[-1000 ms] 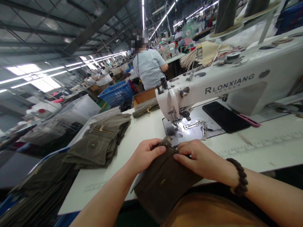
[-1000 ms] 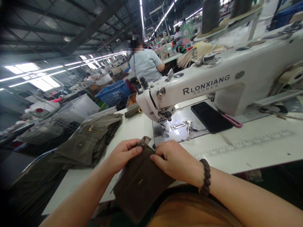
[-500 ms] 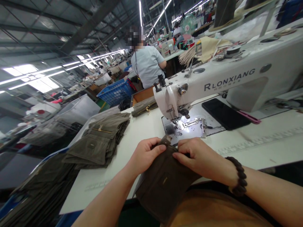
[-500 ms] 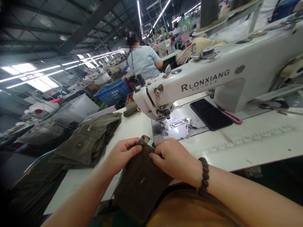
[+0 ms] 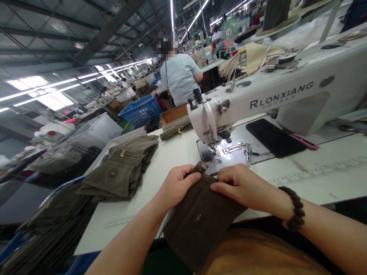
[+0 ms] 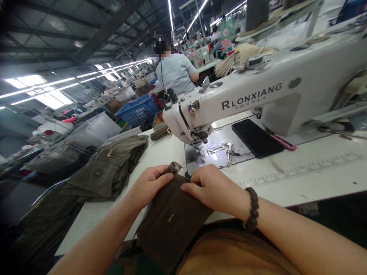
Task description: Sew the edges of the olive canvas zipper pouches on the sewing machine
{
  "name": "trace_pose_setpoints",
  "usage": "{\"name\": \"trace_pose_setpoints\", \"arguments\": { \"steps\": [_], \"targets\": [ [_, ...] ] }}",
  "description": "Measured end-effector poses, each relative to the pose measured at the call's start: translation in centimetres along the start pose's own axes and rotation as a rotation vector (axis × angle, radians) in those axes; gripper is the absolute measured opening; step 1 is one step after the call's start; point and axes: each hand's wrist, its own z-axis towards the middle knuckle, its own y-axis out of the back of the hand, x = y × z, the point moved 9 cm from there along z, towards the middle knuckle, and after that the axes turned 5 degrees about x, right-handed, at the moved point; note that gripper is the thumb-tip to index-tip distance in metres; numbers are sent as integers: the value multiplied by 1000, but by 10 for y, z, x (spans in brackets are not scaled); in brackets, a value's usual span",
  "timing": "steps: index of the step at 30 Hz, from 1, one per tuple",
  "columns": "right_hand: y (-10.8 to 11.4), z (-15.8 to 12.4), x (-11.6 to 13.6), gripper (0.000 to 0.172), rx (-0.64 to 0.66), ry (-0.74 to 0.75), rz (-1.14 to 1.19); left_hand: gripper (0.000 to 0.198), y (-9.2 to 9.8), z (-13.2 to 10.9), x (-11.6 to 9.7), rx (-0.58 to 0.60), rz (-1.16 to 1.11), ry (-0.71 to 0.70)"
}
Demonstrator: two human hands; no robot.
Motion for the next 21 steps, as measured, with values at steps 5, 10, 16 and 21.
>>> {"name": "trace_pose_setpoints", "arguments": {
  "steps": [5, 10, 16, 21],
  "targets": [
    [0, -2, -22, 26, 76, -16, 204, 23, 14, 2, 2, -73, 87, 9],
    [-11, 0, -44, 29, 205, -145, 241, 28, 12, 10, 4, -28, 213, 35],
    [-15, 4, -48, 28, 251, -151, 300, 28, 11, 18, 2, -27, 368, 21],
    [-17, 4, -51, 23, 246, -164, 297, 28, 12, 19, 2, -23, 404, -9]
  ]
}}
